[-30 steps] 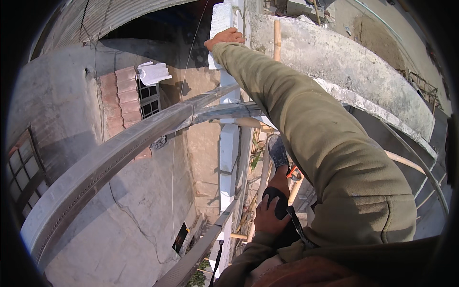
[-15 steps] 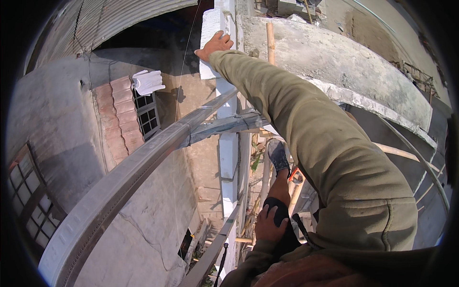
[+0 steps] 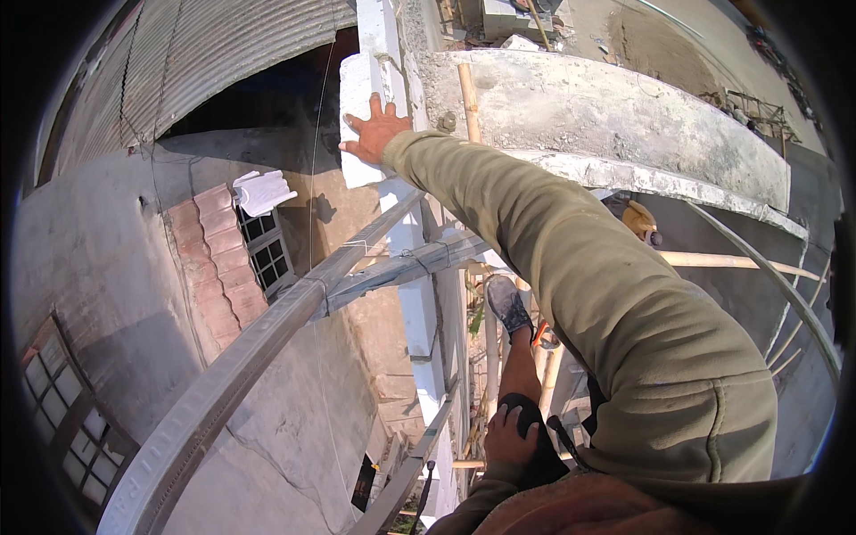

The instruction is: The person saws a piece of lightweight brick using a hand saw and then applies mortar from a bucket to the brick before placing it on top of a wall.

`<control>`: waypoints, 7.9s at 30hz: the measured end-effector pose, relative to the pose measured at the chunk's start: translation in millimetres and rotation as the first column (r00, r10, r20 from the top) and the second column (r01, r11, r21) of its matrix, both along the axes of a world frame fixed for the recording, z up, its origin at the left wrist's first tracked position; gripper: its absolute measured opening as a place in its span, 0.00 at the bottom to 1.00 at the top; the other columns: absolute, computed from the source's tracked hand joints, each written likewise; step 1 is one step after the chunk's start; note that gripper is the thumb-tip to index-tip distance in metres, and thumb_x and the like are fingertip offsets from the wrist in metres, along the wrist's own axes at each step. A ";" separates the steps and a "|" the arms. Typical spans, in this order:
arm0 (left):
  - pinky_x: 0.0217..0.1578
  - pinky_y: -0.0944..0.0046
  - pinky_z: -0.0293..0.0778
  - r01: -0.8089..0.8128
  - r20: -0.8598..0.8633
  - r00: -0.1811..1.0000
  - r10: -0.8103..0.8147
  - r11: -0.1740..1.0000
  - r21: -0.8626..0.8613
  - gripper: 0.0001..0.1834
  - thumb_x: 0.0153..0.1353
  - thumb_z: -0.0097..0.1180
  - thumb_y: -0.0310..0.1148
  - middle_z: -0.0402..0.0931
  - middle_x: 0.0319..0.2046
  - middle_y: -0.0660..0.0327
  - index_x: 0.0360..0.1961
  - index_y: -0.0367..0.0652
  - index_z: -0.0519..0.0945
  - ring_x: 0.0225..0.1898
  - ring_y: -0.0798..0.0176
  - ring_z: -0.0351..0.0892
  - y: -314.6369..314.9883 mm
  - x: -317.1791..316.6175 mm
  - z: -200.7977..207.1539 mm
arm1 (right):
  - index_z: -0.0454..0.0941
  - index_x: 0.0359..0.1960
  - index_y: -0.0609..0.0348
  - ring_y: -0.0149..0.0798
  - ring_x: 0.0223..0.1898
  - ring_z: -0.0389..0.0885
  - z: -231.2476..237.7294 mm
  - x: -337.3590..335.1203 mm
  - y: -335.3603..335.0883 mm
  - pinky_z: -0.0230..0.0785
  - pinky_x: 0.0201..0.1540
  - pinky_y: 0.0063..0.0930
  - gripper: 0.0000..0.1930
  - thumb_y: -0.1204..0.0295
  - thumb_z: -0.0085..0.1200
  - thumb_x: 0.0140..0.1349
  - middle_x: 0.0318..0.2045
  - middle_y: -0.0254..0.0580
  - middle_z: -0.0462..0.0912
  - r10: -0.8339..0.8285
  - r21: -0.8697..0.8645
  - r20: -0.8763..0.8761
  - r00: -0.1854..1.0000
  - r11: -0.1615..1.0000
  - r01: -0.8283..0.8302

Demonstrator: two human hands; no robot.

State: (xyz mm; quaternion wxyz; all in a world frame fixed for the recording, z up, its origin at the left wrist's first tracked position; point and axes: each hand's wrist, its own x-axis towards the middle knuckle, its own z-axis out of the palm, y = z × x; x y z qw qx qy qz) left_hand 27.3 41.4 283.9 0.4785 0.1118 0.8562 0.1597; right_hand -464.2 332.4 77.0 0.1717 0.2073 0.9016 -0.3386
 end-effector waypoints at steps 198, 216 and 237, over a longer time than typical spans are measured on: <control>0.66 0.59 0.70 0.212 -0.424 0.830 -0.363 0.908 -0.361 0.63 0.43 0.82 0.40 0.79 0.63 0.47 0.80 0.64 0.57 0.63 0.50 0.80 262.0 -618.2 -216.7 | 0.72 0.59 0.67 0.28 0.42 0.78 133.7 434.1 29.3 0.72 0.51 0.26 0.16 0.71 0.50 0.76 0.40 0.36 0.79 -0.734 -0.644 0.619 0.280 -0.269 0.716; 0.67 0.58 0.70 0.170 -0.372 0.871 -0.321 0.908 -0.384 0.63 0.43 0.83 0.41 0.77 0.65 0.47 0.79 0.64 0.58 0.65 0.49 0.78 276.9 -601.3 -213.8 | 0.71 0.60 0.68 0.30 0.44 0.78 140.8 425.6 41.4 0.70 0.53 0.28 0.18 0.70 0.52 0.75 0.41 0.37 0.80 -0.711 -0.598 0.659 0.246 -0.296 0.745; 0.45 0.53 0.85 0.084 -0.101 0.981 -0.163 0.837 -0.540 0.18 0.74 0.56 0.39 0.84 0.54 0.62 0.62 0.50 0.82 0.50 0.59 0.86 293.9 -671.2 -162.1 | 0.73 0.59 0.67 0.28 0.44 0.78 138.8 430.8 34.9 0.69 0.51 0.25 0.17 0.71 0.53 0.74 0.42 0.34 0.80 -0.719 -0.622 0.654 0.236 -0.334 0.708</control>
